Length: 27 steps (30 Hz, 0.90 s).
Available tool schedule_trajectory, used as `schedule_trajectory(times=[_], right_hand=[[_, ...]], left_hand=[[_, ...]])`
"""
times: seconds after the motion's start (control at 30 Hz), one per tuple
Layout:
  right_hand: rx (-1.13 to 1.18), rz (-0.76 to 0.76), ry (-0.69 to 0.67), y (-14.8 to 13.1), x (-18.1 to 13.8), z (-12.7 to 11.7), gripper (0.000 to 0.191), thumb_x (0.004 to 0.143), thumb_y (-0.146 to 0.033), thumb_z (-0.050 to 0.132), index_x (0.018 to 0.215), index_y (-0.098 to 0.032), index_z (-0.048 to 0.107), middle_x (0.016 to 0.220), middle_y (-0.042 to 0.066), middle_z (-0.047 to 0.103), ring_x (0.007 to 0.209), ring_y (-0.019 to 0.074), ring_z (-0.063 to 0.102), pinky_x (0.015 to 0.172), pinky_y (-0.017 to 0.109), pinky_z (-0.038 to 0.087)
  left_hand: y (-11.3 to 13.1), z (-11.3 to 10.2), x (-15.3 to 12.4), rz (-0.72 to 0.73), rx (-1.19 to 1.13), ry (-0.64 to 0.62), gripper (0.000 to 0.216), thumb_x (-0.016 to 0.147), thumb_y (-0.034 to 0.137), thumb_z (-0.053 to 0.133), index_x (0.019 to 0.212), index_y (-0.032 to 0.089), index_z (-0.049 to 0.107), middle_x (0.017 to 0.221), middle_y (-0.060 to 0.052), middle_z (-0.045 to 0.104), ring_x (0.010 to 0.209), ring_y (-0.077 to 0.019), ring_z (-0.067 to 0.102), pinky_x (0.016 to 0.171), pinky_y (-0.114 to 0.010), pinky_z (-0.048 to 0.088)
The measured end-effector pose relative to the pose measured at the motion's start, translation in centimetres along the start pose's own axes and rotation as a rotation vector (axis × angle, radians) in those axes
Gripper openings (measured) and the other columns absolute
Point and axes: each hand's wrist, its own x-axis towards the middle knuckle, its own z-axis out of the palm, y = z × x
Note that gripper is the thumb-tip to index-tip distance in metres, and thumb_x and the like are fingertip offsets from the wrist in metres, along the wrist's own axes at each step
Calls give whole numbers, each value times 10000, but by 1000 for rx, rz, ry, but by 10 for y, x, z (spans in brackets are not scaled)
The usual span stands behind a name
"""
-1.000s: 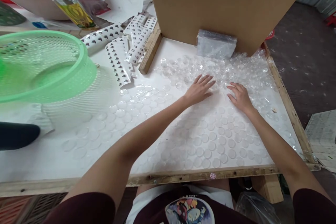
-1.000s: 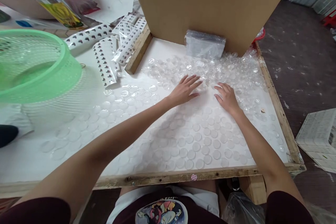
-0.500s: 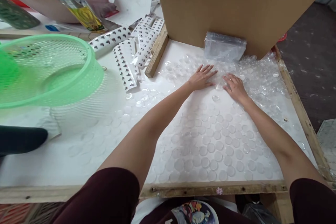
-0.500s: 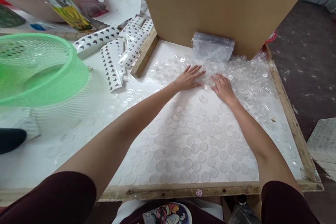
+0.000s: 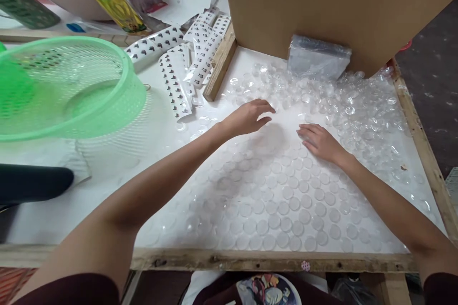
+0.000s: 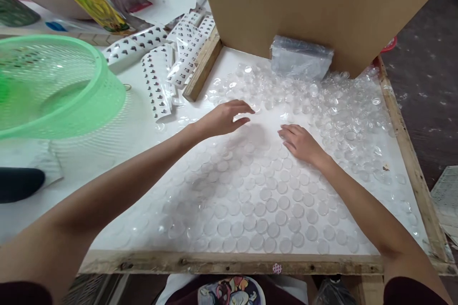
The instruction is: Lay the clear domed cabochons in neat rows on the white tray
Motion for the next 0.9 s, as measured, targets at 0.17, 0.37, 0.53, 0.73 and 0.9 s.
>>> schedule_trajectory(times=[0.17, 0.37, 0.53, 0.73, 0.9], right_hand=[[52, 46, 25, -3, 6, 3, 294, 974, -263, 459, 1167, -241, 679, 1167, 111, 700, 1154, 291, 616, 1018, 509, 512], [320, 355, 22, -10, 9, -7, 183, 900, -339, 581, 993, -232, 697, 950, 59, 725, 826, 214, 665, 800, 390, 565], [505, 612, -56, 1, 4, -13, 190, 867, -337, 606, 991, -209, 674, 839, 42, 724, 752, 192, 672, 746, 358, 551], [183, 478, 58, 2, -6, -22, 262, 842, -312, 629, 1086, -231, 680, 1039, 76, 683, 765, 199, 660, 776, 397, 569], [122, 268, -4, -2, -12, -22, 324, 842, -266, 618, 1161, -265, 672, 1175, 84, 640, 1005, 265, 666, 874, 431, 570]], left_hand=[[1, 1, -35, 28, 46, -129, 240, 945, 213, 581, 1152, 183, 699, 1168, -116, 717, 1090, -255, 644, 956, -399, 507], [7, 14, -30, -7, 137, -151, 229, 969, 159, 510, 1080, 182, 709, 1080, -105, 732, 992, -246, 648, 906, -383, 463], [21, 19, -21, -15, 101, -116, 233, 992, 194, 508, 1132, 182, 694, 1121, -101, 736, 1055, -251, 639, 940, -384, 429], [45, 40, 14, 107, 22, -167, 410, 933, 143, 605, 1340, 186, 592, 1367, -114, 657, 1220, -257, 596, 995, -368, 425], [53, 58, 37, 225, -50, -221, 247, 935, 108, 570, 1109, 206, 716, 1202, -94, 744, 1126, -245, 646, 950, -366, 458]])
